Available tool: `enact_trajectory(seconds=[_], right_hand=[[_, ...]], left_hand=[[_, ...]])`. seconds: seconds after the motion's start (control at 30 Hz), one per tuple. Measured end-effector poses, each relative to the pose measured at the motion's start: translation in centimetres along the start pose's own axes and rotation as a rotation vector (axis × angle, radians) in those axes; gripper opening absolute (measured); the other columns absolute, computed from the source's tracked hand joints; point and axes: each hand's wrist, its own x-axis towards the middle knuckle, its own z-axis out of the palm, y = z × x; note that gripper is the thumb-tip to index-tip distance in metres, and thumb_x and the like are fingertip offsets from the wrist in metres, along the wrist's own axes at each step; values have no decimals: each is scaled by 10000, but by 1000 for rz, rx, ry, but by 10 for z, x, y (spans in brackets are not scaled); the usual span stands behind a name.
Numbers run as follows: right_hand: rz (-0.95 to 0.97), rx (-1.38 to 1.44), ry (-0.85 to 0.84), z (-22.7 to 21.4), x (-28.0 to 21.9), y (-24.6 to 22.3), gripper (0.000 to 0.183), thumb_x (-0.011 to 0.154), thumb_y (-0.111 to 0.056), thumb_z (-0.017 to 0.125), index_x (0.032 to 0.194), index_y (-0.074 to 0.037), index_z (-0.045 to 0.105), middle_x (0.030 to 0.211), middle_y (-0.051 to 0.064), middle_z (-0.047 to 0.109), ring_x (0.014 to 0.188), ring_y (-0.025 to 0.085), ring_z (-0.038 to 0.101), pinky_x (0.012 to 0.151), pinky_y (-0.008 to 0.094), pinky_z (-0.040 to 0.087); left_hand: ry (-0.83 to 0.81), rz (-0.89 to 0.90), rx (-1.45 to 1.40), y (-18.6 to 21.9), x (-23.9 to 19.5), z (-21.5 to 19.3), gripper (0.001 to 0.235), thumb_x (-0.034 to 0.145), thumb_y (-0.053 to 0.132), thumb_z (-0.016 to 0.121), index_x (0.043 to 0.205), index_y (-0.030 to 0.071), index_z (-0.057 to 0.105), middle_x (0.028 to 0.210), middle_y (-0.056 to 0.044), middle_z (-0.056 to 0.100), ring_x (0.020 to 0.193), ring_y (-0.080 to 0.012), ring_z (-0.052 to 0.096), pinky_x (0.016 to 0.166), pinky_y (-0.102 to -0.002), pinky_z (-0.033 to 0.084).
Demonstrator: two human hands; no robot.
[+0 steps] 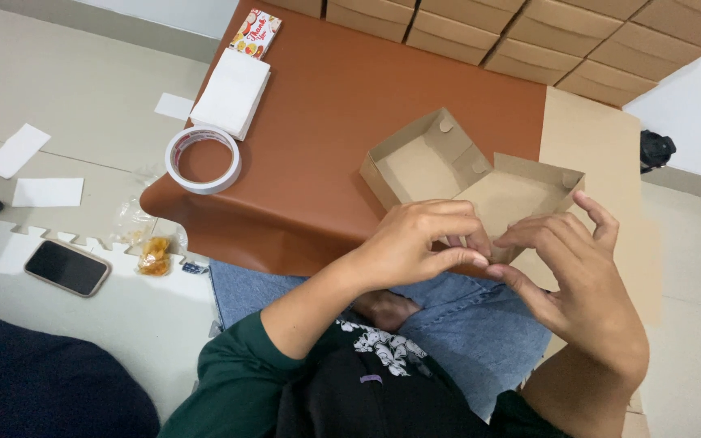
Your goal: Assembling a cardboard box from a flat template by folding and tucking flaps at a natural pace.
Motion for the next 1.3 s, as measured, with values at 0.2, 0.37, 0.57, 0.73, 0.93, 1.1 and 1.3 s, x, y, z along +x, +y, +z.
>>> enact_trajectory(seconds=[0.2,0.37,0.57,0.73,0.93,1.1,1.3], right_hand=[[39,-32,-15,3,0,5,325,857,-388,737,1039,-135,645,971,-29,665,1021,168,631,1218,465,188],[49,-79,29,6,-3,8,130,902,-199,718,996,-139,650,1084,15,637,1190,238,615,1223,512,201],[146,-133,134,3,0,25,119,944,32,668,968,-84,663,1376,189,492,1445,449,456,1150,624,342],[207,-101,221,24,17,63,237,938,170,601,998,-55,645,1384,251,447,1350,420,471,1102,555,434],[311,421,358,60,50,92,223,1098,-11,404,1233,14,580,1424,243,454,891,214,601,842,327,505],[333,723,530,109,56,98,758,1232,-101,570,1666,-309,-16,1814,85,5,1743,294,253,907,207,520],[491,877,489,152,66,114,491,1114,-182,449,1571,-128,278,1286,138,610,1155,171,597,966,294,518]], left_hand=[[138,41,111,7,4,7,126,956,286,651,914,169,629,845,29,574,783,-180,596,667,-338,469],[188,81,178,-12,2,6,232,963,373,620,1043,155,617,898,38,656,888,-182,644,891,-351,420],[179,-15,652,-63,-21,-49,236,986,381,643,1085,173,693,1203,-35,618,1177,-251,568,1096,-494,302],[104,-43,603,-66,-39,-50,267,1000,387,597,979,151,719,1114,-22,632,1247,-283,543,1007,-451,325],[91,66,529,-52,-43,-11,266,1013,271,623,1217,101,650,1202,-58,663,1091,-240,620,956,-410,378],[101,178,523,-51,-39,21,414,1028,24,629,1425,57,514,1445,-198,564,1320,-357,605,958,-435,554],[213,163,1003,-56,-39,5,316,1033,197,627,1348,179,645,1309,31,690,1121,-168,607,877,-339,383]])
